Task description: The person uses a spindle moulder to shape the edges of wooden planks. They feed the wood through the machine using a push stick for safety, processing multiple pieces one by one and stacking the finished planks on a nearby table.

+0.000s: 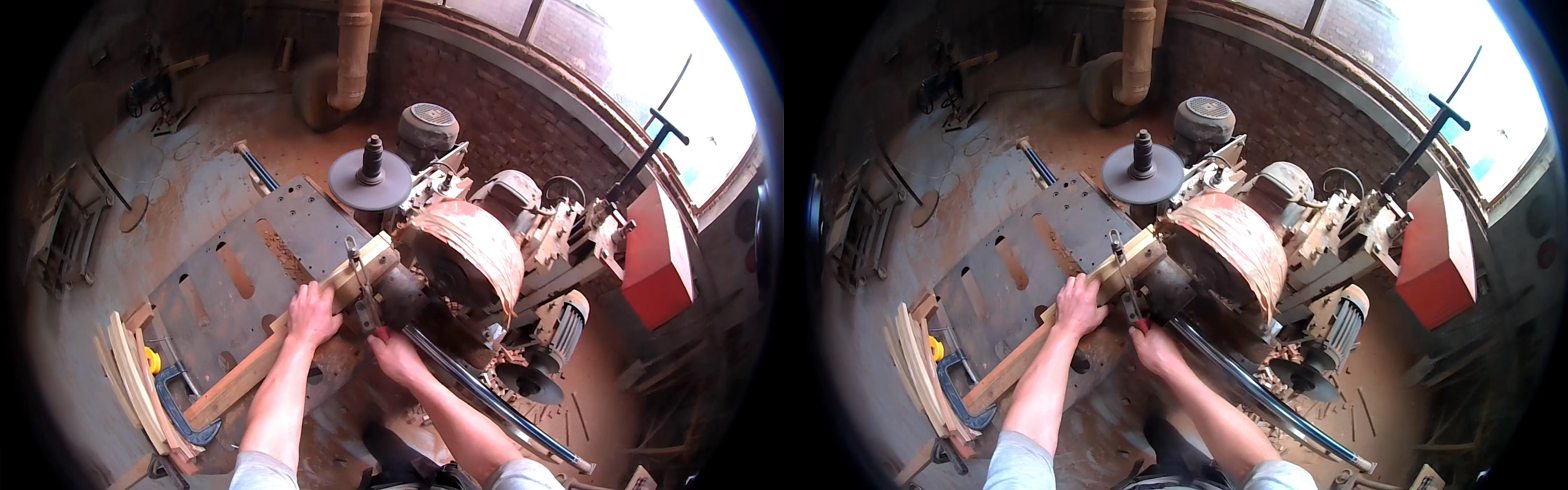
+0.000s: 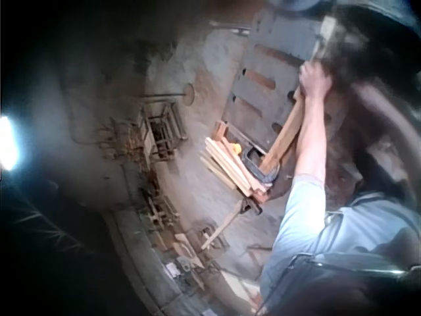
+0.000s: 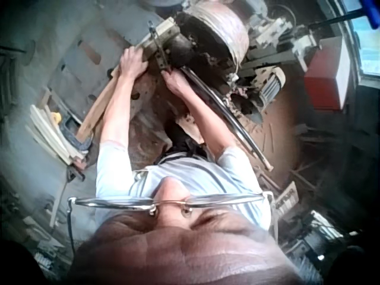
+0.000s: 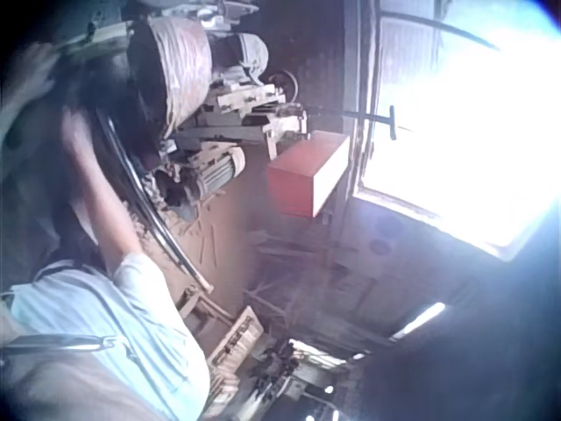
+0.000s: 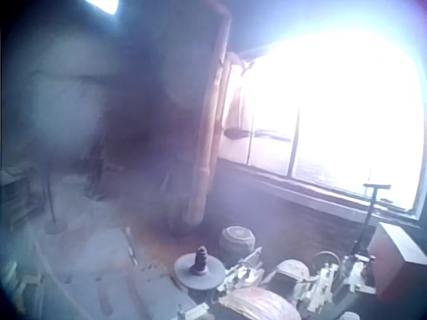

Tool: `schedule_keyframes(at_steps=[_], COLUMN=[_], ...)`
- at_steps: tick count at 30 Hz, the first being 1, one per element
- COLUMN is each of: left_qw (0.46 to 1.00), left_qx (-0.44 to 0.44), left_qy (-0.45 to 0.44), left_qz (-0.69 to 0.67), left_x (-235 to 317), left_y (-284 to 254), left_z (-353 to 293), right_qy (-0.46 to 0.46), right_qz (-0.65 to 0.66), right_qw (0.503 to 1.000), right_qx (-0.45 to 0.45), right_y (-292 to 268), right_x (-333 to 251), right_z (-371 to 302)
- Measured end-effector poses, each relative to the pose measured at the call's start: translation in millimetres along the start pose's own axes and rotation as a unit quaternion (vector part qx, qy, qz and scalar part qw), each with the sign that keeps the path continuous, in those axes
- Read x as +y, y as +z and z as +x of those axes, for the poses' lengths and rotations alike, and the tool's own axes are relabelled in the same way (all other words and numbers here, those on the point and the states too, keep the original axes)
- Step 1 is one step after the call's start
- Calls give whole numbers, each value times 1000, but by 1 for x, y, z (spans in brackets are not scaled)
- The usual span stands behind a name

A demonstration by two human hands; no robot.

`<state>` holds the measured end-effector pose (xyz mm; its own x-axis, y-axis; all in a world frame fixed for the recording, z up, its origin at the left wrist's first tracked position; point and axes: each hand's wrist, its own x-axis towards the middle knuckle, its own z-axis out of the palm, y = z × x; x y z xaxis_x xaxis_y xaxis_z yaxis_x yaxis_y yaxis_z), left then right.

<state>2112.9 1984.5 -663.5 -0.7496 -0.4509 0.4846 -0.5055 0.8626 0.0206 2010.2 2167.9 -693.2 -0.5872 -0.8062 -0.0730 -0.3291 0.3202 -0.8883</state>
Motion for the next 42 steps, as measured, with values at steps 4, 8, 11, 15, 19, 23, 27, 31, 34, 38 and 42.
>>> schedule_keyframes(at_steps=[4, 8, 11, 15, 19, 23, 27, 31, 34, 38, 42], left_qw=[1000, 1000, 999, 1000, 999, 999, 994, 981, 961, 917, 917], left_qx=[1, -4, -23, 1, 10, -9, -63, -83, -235, -329, -291], left_qy=[-13, -22, -32, -16, -11, -23, -67, -134, -109, -148, -130], left_qz=[7, -6, -13, -27, -31, -32, -51, -109, -96, -173, -240], left_x=[-43, -95, -120, -153, -183, -224, -246, -297, -318, -346, -366], left_y=[6, 11, 14, 19, 15, 2, -12, -10, -31, -13, -3], left_z=[25, 75, 88, 112, 127, 157, 183, 220, 263, 282, 289], right_qy=[-61, -28, 4, 20, 32, 31, 49, -90, 33, 176, 199], right_qz=[99, 48, 29, 21, 15, 2, -11, -116, -48, 146, 250], right_qw=[992, 998, 1000, 1000, 999, 999, 999, 976, 998, 963, 935], right_qx=[42, 15, 3, -5, -16, -25, -2, 159, -21, -140, -156], right_y=[31, 41, 52, 62, 77, 86, 98, 112, 85, 56, 63], right_x=[-19, -60, -76, -95, -117, -160, -188, -217, -251, -301, -293], right_z=[41, 103, 124, 157, 179, 208, 230, 239, 252, 253, 255])
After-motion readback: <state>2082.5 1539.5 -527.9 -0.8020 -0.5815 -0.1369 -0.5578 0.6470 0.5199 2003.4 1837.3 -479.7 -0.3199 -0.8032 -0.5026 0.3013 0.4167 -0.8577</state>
